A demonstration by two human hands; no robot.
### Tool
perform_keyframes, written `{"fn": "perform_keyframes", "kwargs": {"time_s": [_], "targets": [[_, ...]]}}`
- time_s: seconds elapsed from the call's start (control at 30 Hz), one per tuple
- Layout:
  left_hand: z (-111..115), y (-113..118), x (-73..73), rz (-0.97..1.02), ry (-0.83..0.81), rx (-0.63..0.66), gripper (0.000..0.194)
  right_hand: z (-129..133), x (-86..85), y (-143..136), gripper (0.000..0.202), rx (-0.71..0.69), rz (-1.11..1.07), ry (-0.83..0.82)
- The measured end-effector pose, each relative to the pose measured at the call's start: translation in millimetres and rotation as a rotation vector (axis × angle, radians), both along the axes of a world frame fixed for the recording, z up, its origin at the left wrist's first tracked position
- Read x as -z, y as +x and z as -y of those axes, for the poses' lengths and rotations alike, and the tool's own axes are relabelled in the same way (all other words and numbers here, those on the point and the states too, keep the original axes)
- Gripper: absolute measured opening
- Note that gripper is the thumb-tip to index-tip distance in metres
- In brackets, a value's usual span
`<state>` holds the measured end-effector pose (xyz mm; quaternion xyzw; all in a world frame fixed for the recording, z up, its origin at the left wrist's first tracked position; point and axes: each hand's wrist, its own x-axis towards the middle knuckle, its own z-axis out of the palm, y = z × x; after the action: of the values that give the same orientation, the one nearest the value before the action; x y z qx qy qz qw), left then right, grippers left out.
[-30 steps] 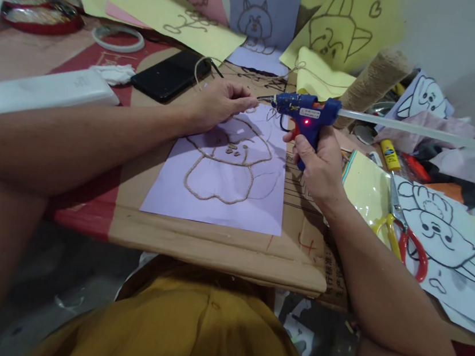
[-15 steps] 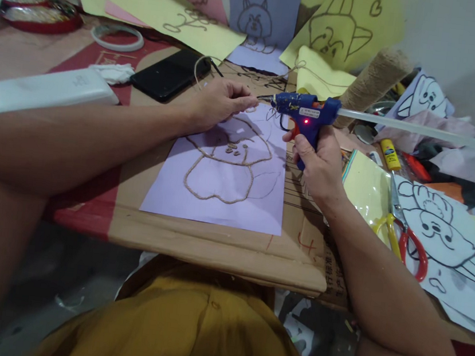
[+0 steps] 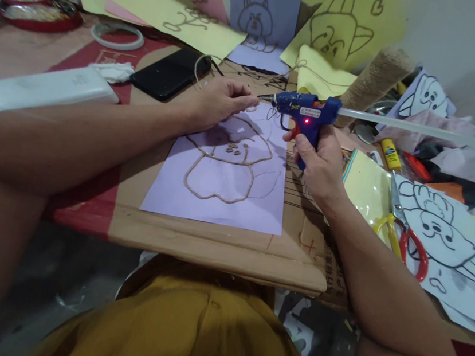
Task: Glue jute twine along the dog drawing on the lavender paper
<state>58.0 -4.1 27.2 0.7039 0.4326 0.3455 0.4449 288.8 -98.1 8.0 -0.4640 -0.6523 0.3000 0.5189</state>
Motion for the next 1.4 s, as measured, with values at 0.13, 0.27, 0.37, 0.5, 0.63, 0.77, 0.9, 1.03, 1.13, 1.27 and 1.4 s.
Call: {"fn": "perform_keyframes", "kwargs": {"time_s": [0.13, 0.27, 0.37, 0.5, 0.63, 0.77, 0.9, 1.03, 1.13, 1.27, 1.4], "targets": [[-2.7, -0.4, 3.6, 0.037, 0.014, 0.013, 0.017, -0.6, 0.5, 0.4, 0.027, -0.016, -0.013, 0.004], [-4.1, -0.6, 5.1, 0.05, 0.027, 0.028, 0.018, -1.6, 0.8, 0.2, 0.03, -0.003, 0.007, 0.017], [-4.6, -1.1, 4.9, 0.073, 0.019, 0.023, 0.02, -1.6, -0.1, -0.4, 0.033, 0.019, 0.012, 0.003], [-5.1, -2.7, 4.5, 0.089, -0.007, 0.02, 0.024, -1.8, -0.5, 0.5, 0.03, 0.007, 0.004, 0.009], [-6.5, -4.1, 4.8, 0.103, -0.018, 0.05, 0.027, -3.3, 1.4, 2.8, 0.028, -0.009, 0.01, 0.027], [-6.6, -4.5, 3.5, 0.05, -0.027, 0.045, 0.022, -4.4, 3.9, 3.6, 0.027, -0.013, 0.001, 0.041], [-4.4, -3.9, 2.5, 0.055, 0.005, 0.026, 0.018, -2.8, 3.2, 1.9, 0.026, -0.01, 0.005, 0.041], [-2.3, -2.3, 2.3, 0.094, 0.017, 0.022, 0.024, -0.5, 0.2, -0.4, 0.028, -0.006, -0.006, 0.024], [-1.1, -1.4, 1.3, 0.108, 0.001, 0.026, 0.027, 0.2, -1.2, -1.0, 0.03, -0.002, -0.005, 0.008], [-1.6, -1.6, 1.0, 0.095, -0.012, 0.027, 0.026, -0.3, -0.6, -0.4, 0.032, 0.009, 0.005, 0.006], [-3.4, -2.8, 2.5, 0.091, -0.003, 0.033, 0.025, -2.0, 2.2, 1.4, 0.032, 0.013, 0.007, 0.007]]}}
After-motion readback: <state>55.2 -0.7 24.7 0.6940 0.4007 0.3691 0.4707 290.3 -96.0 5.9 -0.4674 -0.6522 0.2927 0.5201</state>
